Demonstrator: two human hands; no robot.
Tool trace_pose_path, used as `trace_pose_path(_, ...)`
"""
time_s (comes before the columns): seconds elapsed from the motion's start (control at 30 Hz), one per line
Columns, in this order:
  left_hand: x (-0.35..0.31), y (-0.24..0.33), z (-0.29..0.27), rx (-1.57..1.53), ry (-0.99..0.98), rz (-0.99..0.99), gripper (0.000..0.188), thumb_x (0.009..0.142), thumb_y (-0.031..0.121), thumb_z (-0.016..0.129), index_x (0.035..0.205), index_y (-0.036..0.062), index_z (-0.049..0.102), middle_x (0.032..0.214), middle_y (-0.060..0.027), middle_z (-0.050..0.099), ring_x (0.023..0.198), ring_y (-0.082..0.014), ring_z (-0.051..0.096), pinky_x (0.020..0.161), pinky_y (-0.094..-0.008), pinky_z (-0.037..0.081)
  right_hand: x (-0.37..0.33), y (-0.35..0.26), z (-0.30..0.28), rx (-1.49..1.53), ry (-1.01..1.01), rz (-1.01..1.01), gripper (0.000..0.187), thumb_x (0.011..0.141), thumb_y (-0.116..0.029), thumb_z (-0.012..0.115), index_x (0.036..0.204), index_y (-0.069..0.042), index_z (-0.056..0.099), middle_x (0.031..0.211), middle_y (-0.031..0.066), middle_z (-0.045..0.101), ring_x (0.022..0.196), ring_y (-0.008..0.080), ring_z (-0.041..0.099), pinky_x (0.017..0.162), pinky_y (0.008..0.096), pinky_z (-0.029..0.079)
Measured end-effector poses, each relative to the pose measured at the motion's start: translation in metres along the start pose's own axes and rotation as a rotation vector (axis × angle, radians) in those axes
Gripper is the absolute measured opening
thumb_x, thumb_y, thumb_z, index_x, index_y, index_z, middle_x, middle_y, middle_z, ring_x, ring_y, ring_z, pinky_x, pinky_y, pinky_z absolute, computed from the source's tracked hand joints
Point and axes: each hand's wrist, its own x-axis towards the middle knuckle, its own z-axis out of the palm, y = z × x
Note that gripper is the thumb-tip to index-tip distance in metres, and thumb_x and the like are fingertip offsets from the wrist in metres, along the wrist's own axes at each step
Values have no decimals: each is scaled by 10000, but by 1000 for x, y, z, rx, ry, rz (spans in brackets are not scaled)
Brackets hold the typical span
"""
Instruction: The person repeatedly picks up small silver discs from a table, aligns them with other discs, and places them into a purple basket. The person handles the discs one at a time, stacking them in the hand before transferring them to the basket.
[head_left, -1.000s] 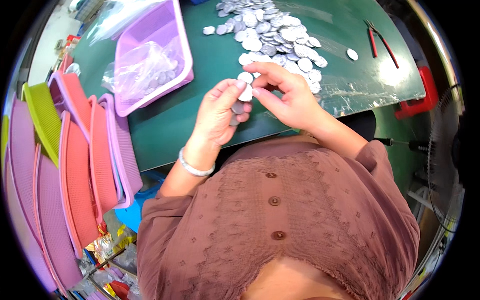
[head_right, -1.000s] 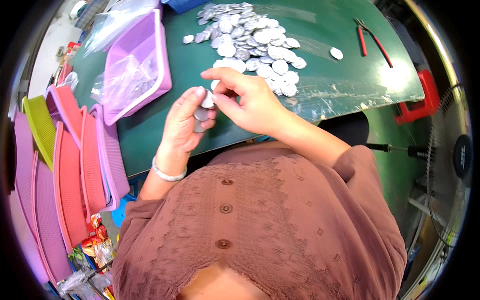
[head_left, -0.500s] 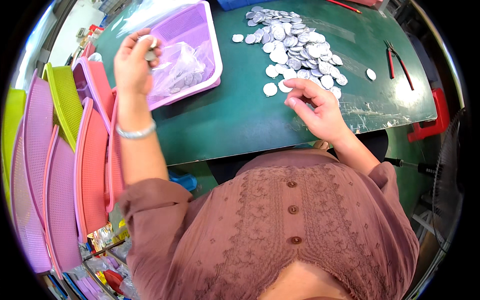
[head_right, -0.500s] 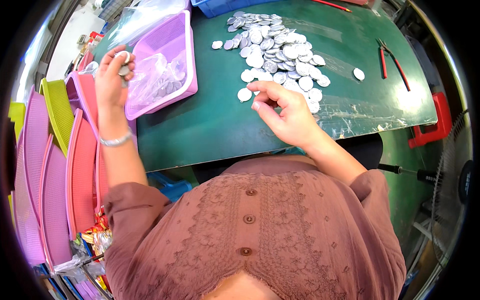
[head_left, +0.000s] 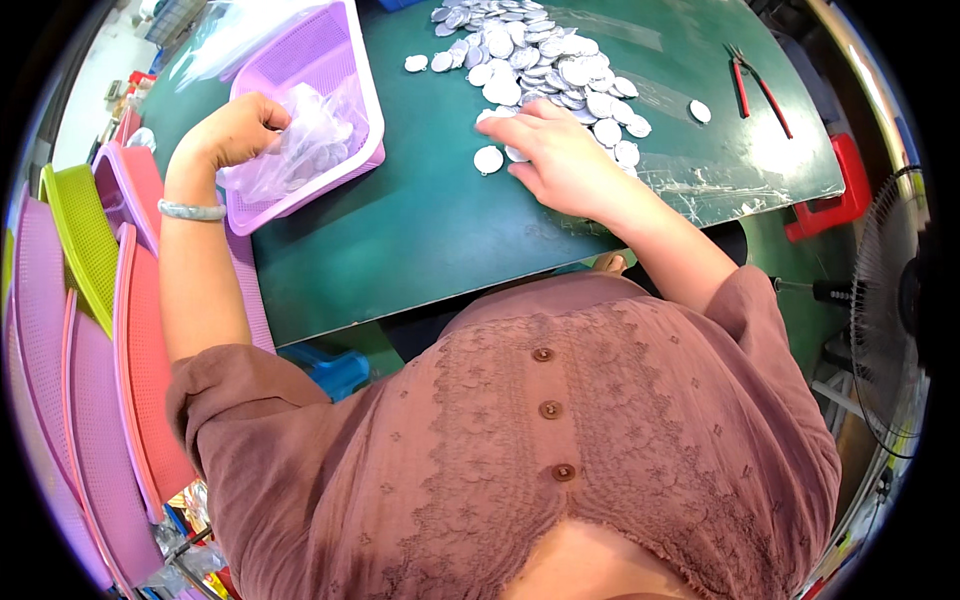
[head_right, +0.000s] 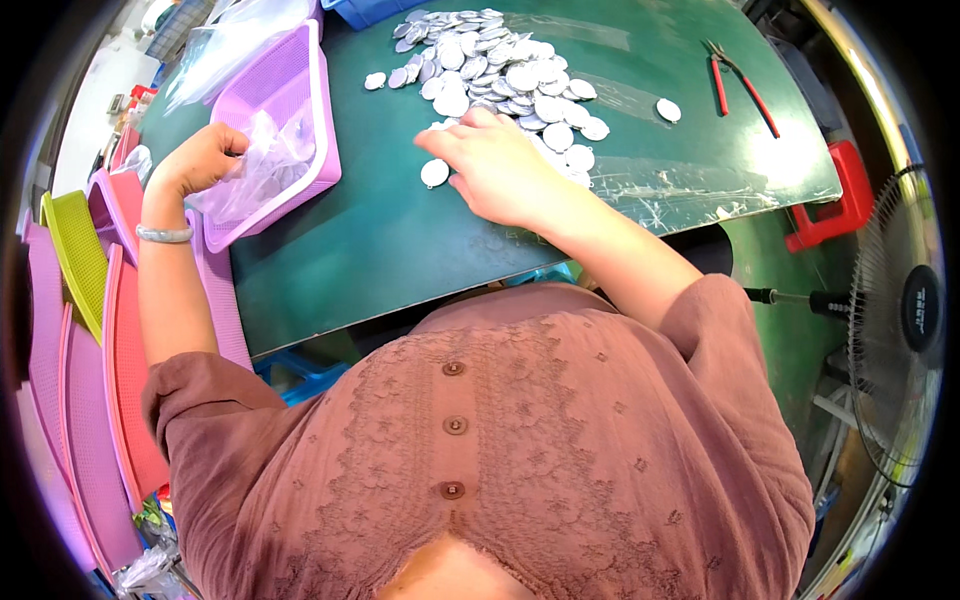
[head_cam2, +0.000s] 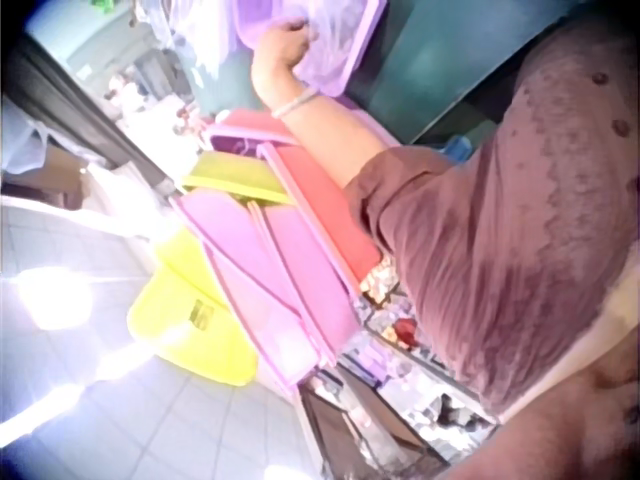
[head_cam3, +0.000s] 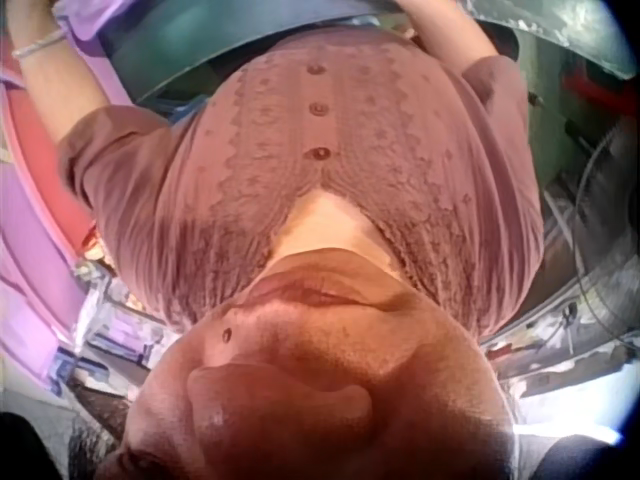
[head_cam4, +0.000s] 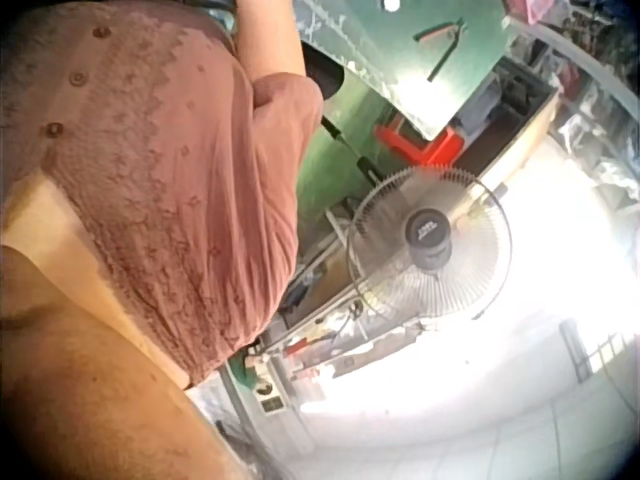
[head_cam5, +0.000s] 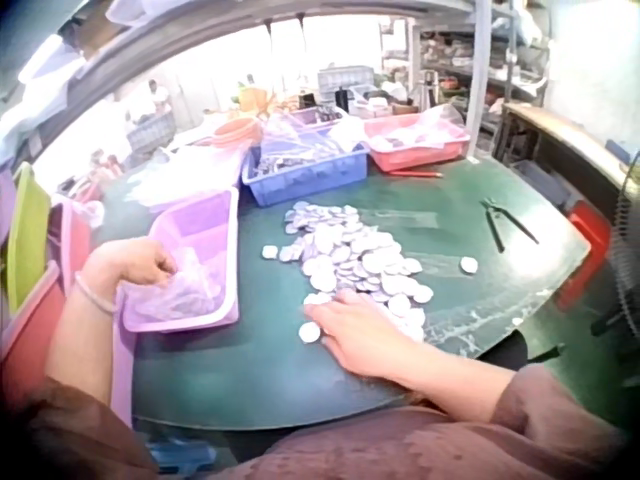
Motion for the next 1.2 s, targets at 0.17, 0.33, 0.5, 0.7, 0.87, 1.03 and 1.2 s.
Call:
trace_pose_path(0.17, 17, -9, 7, 11, -2, 66, 175, 669, 63, 590, 829, 9, 636, 652, 28, 569, 605, -59, 468, 569, -218, 397, 10, 5, 12, -112, -102, -111, 470, 680, -9, 594, 1134, -93, 506, 895, 100, 564, 933, 267, 478, 818, 375, 377)
trace_pose_path(0.33, 9, 0, 17, -79, 9, 63, 197, 707, 98, 586, 874, 2, 628, 718, -11, 606, 668, -91, 521, 643, -240, 429, 14, 8, 12, -88, -114, -120, 453, 693, -27, 589, 1134, -93, 507, 872, 92, 555, 902, 258, 486, 811, 365, 368)
trace_pose_path(0.5, -20, 9, 16, 180, 428, 73, 222, 727, 130, 552, 882, -18, 610, 786, -134, 630, 741, -229, 597, 703, -304, 458, 11, 3, 8, 96, -48, -82, 474, 694, -35, 598, 1153, -86, 494, 855, 75, 560, 844, 239, 502, 772, 360, 389)
trace_pose_path(0.7, -36, 80, 47, -200, 798, 445, 186, 779, 70, 577, 951, 3, 605, 829, -73, 620, 728, -133, 571, 662, -244, 449, -2, -6, -3, 765, 8, 244, 426, 770, -85, 592, 1177, -59, 467, 891, 48, 583, 825, 138, 548, 756, 282, 430)
trace_pose_path(0.87, -28, 119, 93, -713, 434, 533, 190, 802, 53, 564, 985, 17, 603, 848, -15, 606, 775, -65, 532, 681, -201, 426, -12, -14, -16, 1438, 14, 480, 390, 796, -93, 593, 1153, -5, 461, 876, 78, 586, 768, 149, 570, 746, 266, 457)
trace_pose_path(1.03, -16, 143, 136, -1147, 183, 513, 237, 805, 57, 574, 1038, 18, 578, 859, -10, 599, 697, -55, 508, 607, -180, 404, -22, -6, -13, 1765, 4, 488, 327, 815, -73, 566, 1119, 5, 477, 862, 88, 586, 742, 163, 579, 702, 292, 472)
trace_pose_path(1.2, -5, 152, 151, -1299, 269, 465, 170, 796, 65, 590, 959, 16, 601, 789, 1, 593, 622, -46, 479, 547, -172, 374, -27, -2, -7, 1789, 14, 513, 278, 838, -81, 525, 1099, 10, 489, 885, 89, 579, 745, 176, 590, 695, 289, 473)
